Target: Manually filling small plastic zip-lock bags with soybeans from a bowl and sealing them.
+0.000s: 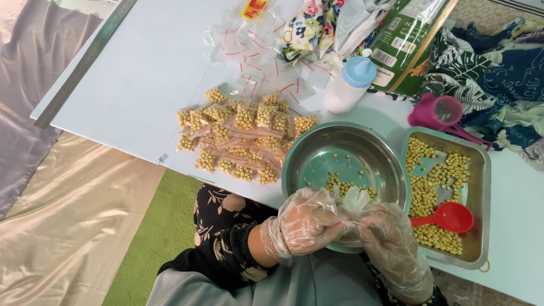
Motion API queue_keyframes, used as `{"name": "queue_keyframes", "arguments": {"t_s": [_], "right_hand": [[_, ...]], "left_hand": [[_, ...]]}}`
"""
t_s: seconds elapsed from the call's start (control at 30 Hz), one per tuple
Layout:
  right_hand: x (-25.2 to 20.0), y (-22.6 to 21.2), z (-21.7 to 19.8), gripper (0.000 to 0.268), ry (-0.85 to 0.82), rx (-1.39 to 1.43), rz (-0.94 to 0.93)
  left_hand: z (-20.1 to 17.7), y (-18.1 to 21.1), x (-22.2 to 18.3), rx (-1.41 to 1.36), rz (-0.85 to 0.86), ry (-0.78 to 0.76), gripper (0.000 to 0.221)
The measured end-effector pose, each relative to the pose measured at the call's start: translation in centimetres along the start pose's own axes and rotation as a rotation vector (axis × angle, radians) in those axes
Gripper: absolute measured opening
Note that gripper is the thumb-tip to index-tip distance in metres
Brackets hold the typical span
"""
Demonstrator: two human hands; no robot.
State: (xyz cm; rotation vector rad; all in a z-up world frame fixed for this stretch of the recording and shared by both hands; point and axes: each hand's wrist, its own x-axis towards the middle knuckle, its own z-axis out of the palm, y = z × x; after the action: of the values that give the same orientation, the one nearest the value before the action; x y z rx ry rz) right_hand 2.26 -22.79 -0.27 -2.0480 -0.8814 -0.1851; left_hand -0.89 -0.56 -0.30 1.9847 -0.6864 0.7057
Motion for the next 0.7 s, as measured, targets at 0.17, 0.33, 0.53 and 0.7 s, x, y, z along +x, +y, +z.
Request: {"name": "queue_keyframes", "arguments": {"t_s": [0.17,0.33,0.53,0.7], "right_hand": [[0.2,-0.2,0.0,0.012,-0.026,0.000,0.008],[-0.8,0.1,-0.2,0.013,-0.021,0.013,0.059],[-1.3,1.4,-0.4,0.011,-0.075,0.002,0.058],[-1.6,2.2,-0.5,0.017,-0.110,-0.116,-0.026]], "left_hand": [[0.2,0.0,-0.1,-0.016,0.025,0.014,0.008],[0.0,0.0,-0.4,0.020,0.031,0.006,0.006],[-0.3,-0.1,-0.5,0.066,0.092,0.047,0.008],[0.4,-0.3,-1.0,0.172,0.138,0.065,0.015]]}}
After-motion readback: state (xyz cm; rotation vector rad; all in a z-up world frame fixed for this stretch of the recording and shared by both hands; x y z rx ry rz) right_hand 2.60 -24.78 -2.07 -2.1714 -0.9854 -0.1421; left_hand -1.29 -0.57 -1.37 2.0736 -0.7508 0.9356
